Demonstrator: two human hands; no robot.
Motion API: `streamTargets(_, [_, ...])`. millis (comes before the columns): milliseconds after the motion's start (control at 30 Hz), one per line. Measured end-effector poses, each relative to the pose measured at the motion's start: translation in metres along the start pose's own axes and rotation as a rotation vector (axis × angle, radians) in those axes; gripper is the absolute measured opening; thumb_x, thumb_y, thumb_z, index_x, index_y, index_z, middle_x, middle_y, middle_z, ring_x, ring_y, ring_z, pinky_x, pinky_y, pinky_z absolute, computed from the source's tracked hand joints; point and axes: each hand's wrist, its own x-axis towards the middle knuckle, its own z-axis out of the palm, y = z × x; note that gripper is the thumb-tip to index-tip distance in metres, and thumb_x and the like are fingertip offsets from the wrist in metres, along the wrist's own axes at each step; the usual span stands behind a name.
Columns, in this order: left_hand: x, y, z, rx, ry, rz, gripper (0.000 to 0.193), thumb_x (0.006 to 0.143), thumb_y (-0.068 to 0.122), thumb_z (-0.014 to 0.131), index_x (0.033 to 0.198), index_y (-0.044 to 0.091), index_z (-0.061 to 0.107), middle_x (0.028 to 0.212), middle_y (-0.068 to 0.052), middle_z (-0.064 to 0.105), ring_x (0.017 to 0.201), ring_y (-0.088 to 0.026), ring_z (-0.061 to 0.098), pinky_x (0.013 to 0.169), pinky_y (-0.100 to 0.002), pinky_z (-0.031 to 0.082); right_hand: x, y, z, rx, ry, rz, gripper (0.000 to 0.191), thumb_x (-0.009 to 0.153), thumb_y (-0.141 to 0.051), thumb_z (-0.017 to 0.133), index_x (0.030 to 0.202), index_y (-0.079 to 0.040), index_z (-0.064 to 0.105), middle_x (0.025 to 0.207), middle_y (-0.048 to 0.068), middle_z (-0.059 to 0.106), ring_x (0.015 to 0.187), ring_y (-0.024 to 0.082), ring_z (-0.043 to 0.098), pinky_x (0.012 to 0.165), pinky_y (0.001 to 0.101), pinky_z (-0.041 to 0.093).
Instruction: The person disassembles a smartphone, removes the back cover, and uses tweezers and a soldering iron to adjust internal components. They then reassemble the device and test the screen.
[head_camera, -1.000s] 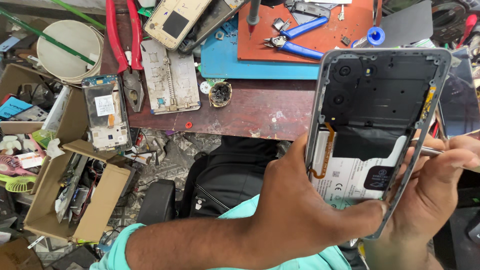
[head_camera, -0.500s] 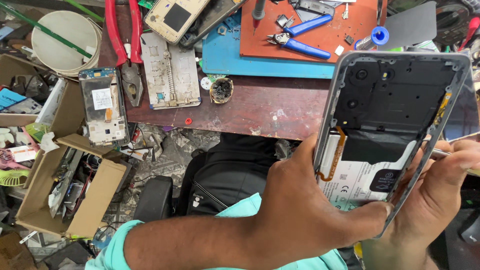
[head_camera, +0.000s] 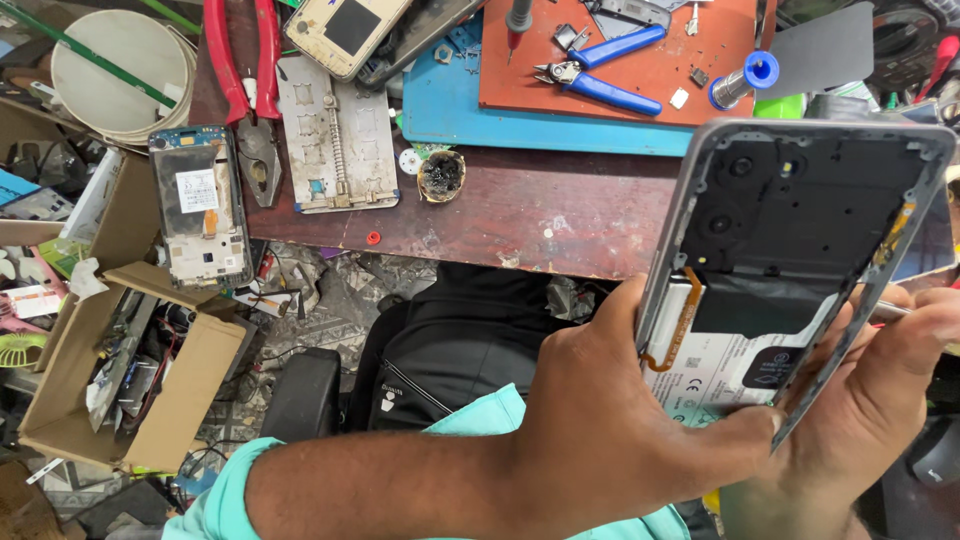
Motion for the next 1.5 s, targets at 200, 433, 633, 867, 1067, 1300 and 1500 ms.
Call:
streamTargets(200, [-0.003,-0.008,0.0,0.069,0.005,0.102,0.062,0.079,0.032,0.074,0.127,-0.001,0.054,0.1,-0.011,0.076,0.089,-0.022,0.08,0.083,-0.033,0.065,-0.002,-0.004,0.016,0.109,0.012,0.059,0.03,0.124,-0.033,0.048,0.116,-0.005,0.052,0.107,0.002,0.061,0.1,0.008,0.063,0.099,0.0255,0.053])
streamTargets(433, [-0.004,-0.014,0.002,0.12,0.011,0.12,0.063,0.081,0.033,0.075,0.128,-0.002,0.051,0.1,-0.012,0.076,0.089,-0.024,0.08,0.082,-0.033,0.065,-0.006,-0.004,0.011,-0.028,-0.016,0.006,0.028,0.125,-0.033,0.049,0.118,-0.006,0.053,0.114,0.005,0.065,0.106,0.011,0.067,0.102,0.0279,0.056])
streamTargets(633, [-0.002,-0.006,-0.002,0.078,-0.001,0.076,0.06,0.076,0.031,0.076,0.122,-0.001,0.055,0.096,-0.01,0.077,0.086,-0.021,0.079,0.08,-0.031,0.064,0.0,0.0,-0.016,0.157,-0.016,0.06,0.032,0.123,-0.031,0.048,0.115,-0.001,0.055,0.109,0.009,0.067,0.099,0.011,0.069,0.095,0.0232,0.058])
streamTargets(867, [-0.003,0.004,-0.006,0.015,-0.01,-0.023,0.053,0.073,0.029,0.075,0.115,0.002,0.059,0.092,-0.006,0.077,0.082,-0.016,0.08,0.078,-0.029,0.065,0.015,-0.003,-0.043,0.375,0.003,0.104,0.026,0.12,-0.024,0.049,0.114,-0.001,0.057,0.11,0.012,0.067,0.1,0.011,0.069,0.098,0.0211,0.06])
streamTargets(1067, [0.0,0.001,-0.002,0.111,0.066,0.119,0.052,0.072,0.025,0.079,0.113,0.003,0.055,0.089,-0.008,0.077,0.078,-0.02,0.079,0.073,-0.032,0.064,0.002,-0.025,-0.056,-0.148,0.148,-0.078,0.017,0.114,-0.019,0.052,0.116,-0.003,0.057,0.112,0.015,0.069,0.101,0.015,0.07,0.096,0.0268,0.06])
streamTargets(1300, [0.0,-0.008,0.0,0.123,0.088,0.176,0.049,0.076,0.022,0.081,0.112,0.003,0.053,0.089,-0.009,0.076,0.079,-0.022,0.08,0.072,-0.032,0.065,-0.033,-0.064,-0.04,-0.956,0.012,-0.022,0.015,0.106,-0.013,0.056,0.119,-0.005,0.058,0.116,0.018,0.071,0.102,0.019,0.072,0.094,0.0334,0.06])
streamTargets(1500, [-0.004,-0.02,0.001,0.115,0.091,0.209,0.048,0.082,0.022,0.081,0.115,0.004,0.051,0.093,-0.009,0.077,0.082,-0.021,0.082,0.073,-0.031,0.066,-0.031,-0.086,-0.001,-1.258,0.054,0.41,0.022,0.099,-0.008,0.059,0.121,-0.008,0.059,0.118,0.021,0.072,0.103,0.023,0.073,0.092,0.0391,0.059])
